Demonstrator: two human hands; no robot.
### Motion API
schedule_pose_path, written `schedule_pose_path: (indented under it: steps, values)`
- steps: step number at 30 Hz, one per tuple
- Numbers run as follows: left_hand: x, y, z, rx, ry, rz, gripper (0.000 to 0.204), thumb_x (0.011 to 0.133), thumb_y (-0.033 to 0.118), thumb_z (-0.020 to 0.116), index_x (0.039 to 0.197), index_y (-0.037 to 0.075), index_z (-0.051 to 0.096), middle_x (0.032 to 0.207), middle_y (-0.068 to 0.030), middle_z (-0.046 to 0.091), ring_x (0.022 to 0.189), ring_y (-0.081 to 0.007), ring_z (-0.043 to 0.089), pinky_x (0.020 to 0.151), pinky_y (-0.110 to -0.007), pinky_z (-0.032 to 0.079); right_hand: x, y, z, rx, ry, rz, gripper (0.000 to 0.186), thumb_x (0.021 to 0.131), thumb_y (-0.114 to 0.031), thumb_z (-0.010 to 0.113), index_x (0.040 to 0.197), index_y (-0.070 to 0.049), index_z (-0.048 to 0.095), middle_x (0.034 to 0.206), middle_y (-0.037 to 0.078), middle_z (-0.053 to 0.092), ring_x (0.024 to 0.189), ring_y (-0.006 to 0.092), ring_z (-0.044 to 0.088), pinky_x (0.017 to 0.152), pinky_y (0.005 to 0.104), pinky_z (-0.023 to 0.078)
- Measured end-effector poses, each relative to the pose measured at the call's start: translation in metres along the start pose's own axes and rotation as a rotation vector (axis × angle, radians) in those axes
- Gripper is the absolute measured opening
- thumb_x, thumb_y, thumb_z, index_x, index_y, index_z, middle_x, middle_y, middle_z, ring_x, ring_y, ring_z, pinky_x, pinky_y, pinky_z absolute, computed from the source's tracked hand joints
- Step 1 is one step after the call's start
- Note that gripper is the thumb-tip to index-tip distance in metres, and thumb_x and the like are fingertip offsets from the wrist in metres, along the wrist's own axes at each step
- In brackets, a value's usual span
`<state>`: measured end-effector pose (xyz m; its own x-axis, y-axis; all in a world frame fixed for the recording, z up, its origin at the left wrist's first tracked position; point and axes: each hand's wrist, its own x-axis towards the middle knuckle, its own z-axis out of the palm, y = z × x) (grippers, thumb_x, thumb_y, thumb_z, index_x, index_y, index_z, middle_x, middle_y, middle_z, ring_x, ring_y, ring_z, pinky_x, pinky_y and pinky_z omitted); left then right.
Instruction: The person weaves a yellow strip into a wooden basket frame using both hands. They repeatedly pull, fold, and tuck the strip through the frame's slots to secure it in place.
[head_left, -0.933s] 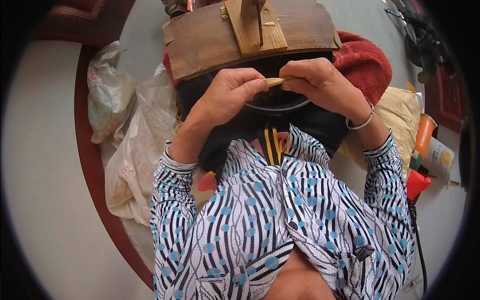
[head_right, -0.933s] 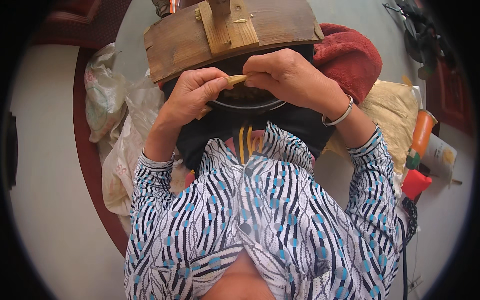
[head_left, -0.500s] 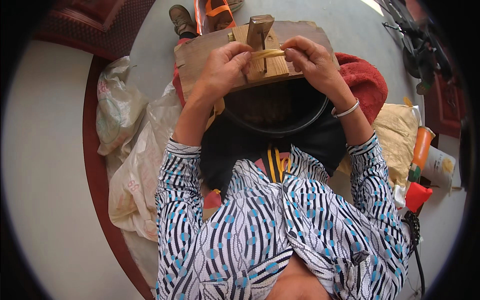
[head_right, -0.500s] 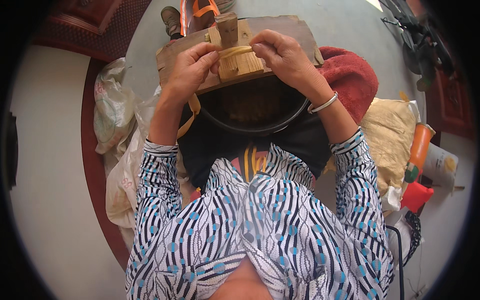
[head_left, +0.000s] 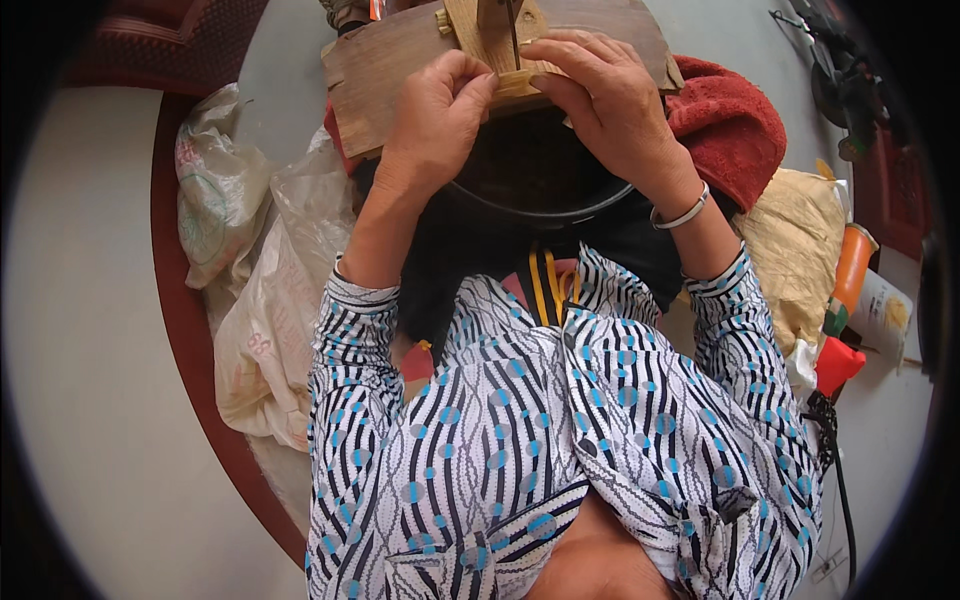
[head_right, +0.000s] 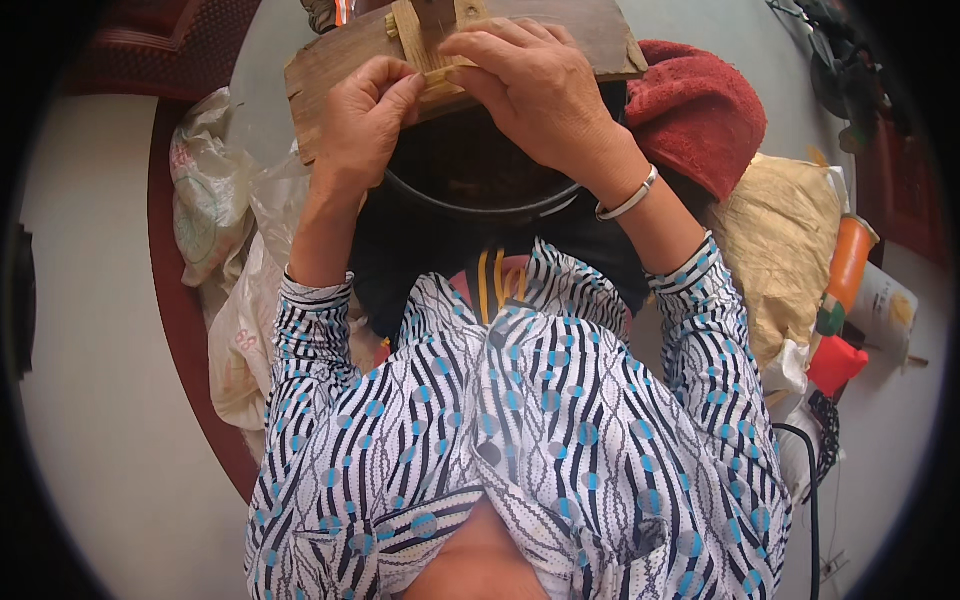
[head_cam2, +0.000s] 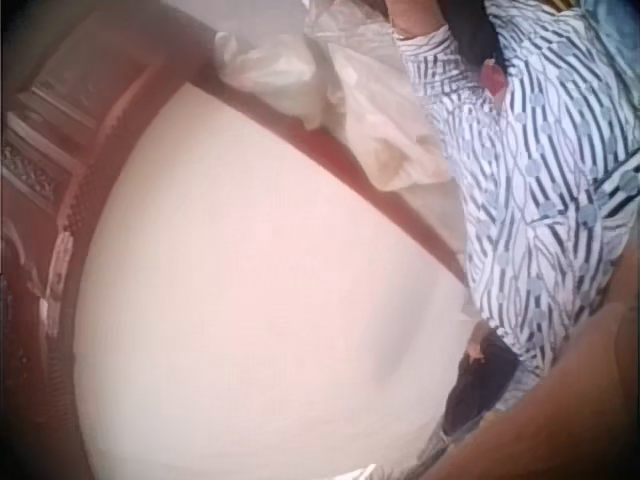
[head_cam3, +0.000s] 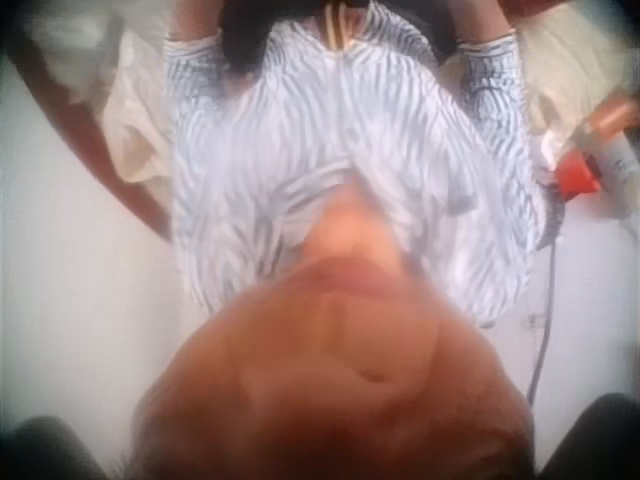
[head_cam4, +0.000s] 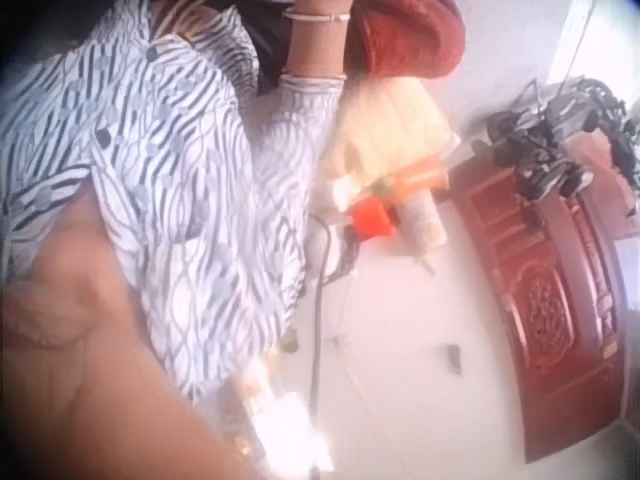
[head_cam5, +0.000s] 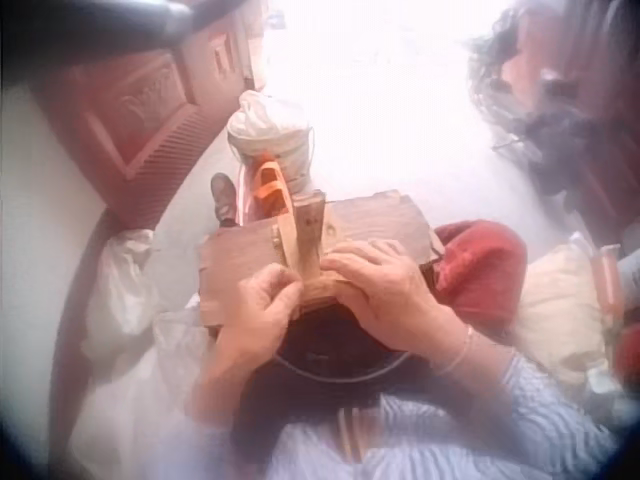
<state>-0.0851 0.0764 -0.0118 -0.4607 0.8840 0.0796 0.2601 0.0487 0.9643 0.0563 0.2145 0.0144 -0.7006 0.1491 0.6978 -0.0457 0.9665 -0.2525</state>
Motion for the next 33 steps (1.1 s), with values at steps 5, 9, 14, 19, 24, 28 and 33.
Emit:
schedule_pose_path:
  steps: [5, 9, 14, 19, 24, 28, 33]
  values:
    - [-0.021, 0.038, 0.018, -0.196, -0.131, -0.037, 0.018, 0.096, 0.017, 0.057, 0.094, 0.001, 0.065, 0.066, 0.0005, 0.058, 0.058, -0.005, 0.051, 0.052, -0.02, 0.04, 0.014, -0.019, -0.012, 0.209, -0.135, 0.306, 0.011, 0.088, -0.01, 0.063, 0.081, -0.002, 0.061, 0.068, 0.017, 0.057, 0.062, 0.0242, 0.06, 0.059, 0.0344, 0.048]
    - [-0.022, 0.03, -0.001, 0.128, -0.12, 0.056, 0.019, 0.095, 0.017, 0.059, 0.091, 0.0, 0.067, 0.066, 0.0019, 0.058, 0.057, -0.0041, 0.048, 0.051, -0.02, 0.038, 0.004, -0.01, -0.025, 0.263, -0.439, 0.486, 0.013, 0.089, -0.011, 0.064, 0.081, -0.001, 0.062, 0.067, 0.013, 0.056, 0.062, 0.0192, 0.058, 0.055, 0.0316, 0.044]
    - [-0.008, 0.03, -0.002, 0.012, -0.167, 0.004, 0.025, 0.095, 0.019, 0.058, 0.082, -0.001, 0.064, 0.066, -0.0014, 0.059, 0.058, -0.0091, 0.052, 0.052, -0.024, 0.041, -0.018, -0.042, -0.043, 1.08, -0.693, 0.716, 0.02, 0.092, -0.015, 0.064, 0.089, 0.004, 0.068, 0.07, 0.002, 0.058, 0.063, 0.0061, 0.051, 0.055, 0.0219, 0.041]
    - [0.004, 0.104, 0.035, -0.548, -0.245, 0.255, 0.032, 0.097, 0.023, 0.056, 0.078, -0.001, 0.065, 0.061, -0.0029, 0.058, 0.056, -0.0094, 0.053, 0.051, -0.024, 0.041, 0.011, -0.051, -0.106, 1.567, -0.278, 0.314, 0.042, 0.098, -0.026, 0.054, 0.123, 0.008, 0.054, 0.086, 0.017, 0.067, 0.076, 0.0191, 0.065, 0.067, 0.0255, 0.052]
    - [-0.019, 0.101, 0.067, -0.457, -0.155, 0.411, 0.027, 0.088, 0.022, 0.064, 0.096, -0.004, 0.062, 0.073, -0.0161, 0.064, 0.068, -0.0215, 0.065, 0.061, -0.03, 0.051, -0.032, -0.036, -0.103, 0.664, 0.404, 0.687, 0.048, 0.101, -0.03, 0.044, 0.129, 0.008, 0.049, 0.116, 0.032, 0.059, 0.108, 0.0332, 0.062, 0.094, 0.0386, 0.051]
    - [-0.041, 0.052, 0.08, -0.61, -0.204, 0.087, 0.031, 0.091, 0.008, 0.064, 0.118, -0.004, 0.055, 0.093, -0.0023, 0.061, 0.084, -0.0089, 0.056, 0.075, -0.026, 0.049, -0.054, -0.045, -0.031, 0.52, 0.28, 0.416, 0.021, 0.091, -0.005, 0.062, 0.109, 0.006, 0.063, 0.107, 0.012, 0.07, 0.09, 0.0136, 0.066, 0.08, 0.0241, 0.052]
    - [-0.076, 0.036, 0.055, -0.564, -0.262, -0.385, 0.016, 0.091, 0.008, 0.06, 0.101, -0.003, 0.058, 0.079, -0.0018, 0.061, 0.069, -0.0072, 0.055, 0.066, -0.026, 0.05, -0.069, -0.053, -0.012, 0.187, -0.019, 0.406, 0.019, 0.083, -0.013, 0.067, 0.102, -0.011, 0.069, 0.088, 0.001, 0.069, 0.067, 0.0165, 0.064, 0.059, 0.0276, 0.044]
